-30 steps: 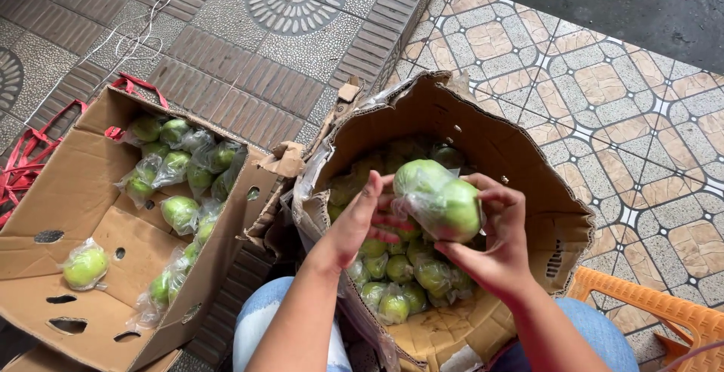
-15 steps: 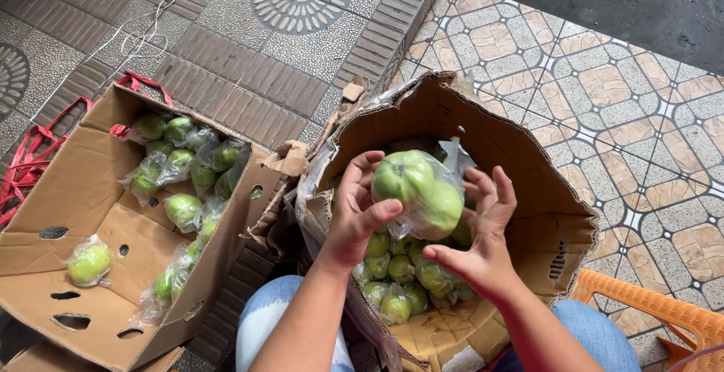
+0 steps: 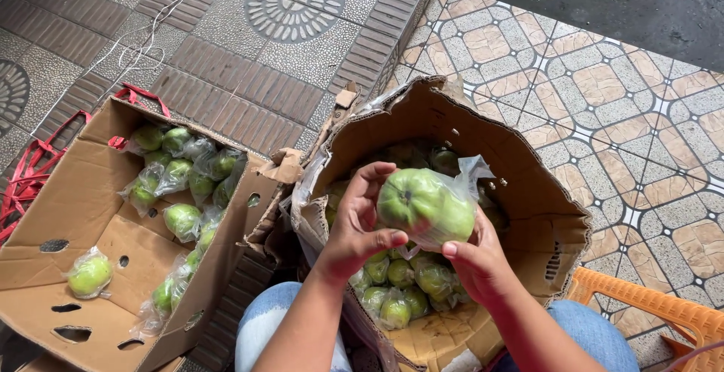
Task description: The person is picking up guavas from a large bin, placing each one into a small plastic bag, and then arranging the bagged guavas into cardboard boxes.
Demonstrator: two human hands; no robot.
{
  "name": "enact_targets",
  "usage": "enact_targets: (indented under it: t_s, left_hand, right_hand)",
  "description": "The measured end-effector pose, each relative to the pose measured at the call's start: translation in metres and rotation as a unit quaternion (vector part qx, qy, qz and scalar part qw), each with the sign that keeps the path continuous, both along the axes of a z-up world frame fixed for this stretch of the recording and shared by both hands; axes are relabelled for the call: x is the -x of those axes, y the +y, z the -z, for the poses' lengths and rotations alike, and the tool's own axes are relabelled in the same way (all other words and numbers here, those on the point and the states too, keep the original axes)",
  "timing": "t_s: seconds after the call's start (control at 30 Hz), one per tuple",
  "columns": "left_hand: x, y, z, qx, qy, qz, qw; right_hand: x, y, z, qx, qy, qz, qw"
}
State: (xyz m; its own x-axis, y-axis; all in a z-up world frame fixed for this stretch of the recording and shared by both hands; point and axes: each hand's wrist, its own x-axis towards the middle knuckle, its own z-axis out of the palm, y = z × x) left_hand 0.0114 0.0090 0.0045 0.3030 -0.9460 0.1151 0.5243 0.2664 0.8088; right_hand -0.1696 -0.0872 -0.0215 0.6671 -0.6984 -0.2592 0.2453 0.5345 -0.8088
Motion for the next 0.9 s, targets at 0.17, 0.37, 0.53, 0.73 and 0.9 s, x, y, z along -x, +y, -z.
enact_targets:
  t_s: [0.17, 0.37, 0.53, 0.73, 0.9]
  left_hand:
    - [-0.004, 0.004, -0.013, -0.022, 0.010, 0.053, 0.998]
    - [-0.007, 0.002, -0.011, -0.071, -0.007, 0.049, 0.996]
    - [-0.004, -0.001, -0.009, -0.113, -0.006, 0.066, 0.991]
    - [0.001, -0.006, -0.011, -0.181, -0.068, 0.069, 0.979]
    - [0.002, -0.006, -0.008, -0.196, -0.093, 0.062, 0.974]
  right_hand:
    - [-0.001, 0.004, 0.005, 0.019, 0.046, 0.051, 0.997]
    - [-0.008, 0.015, -0.014, 0.278, 0.164, 0.082, 0.943]
    - [-0.008, 0.016, -0.013, 0.259, 0.144, 0.094, 0.950]
    - [-0.006, 0.016, -0.009, 0.245, 0.168, 0.109, 0.948]
    - [-0.006, 0.017, -0.012, 0.257, 0.178, 0.110, 0.944]
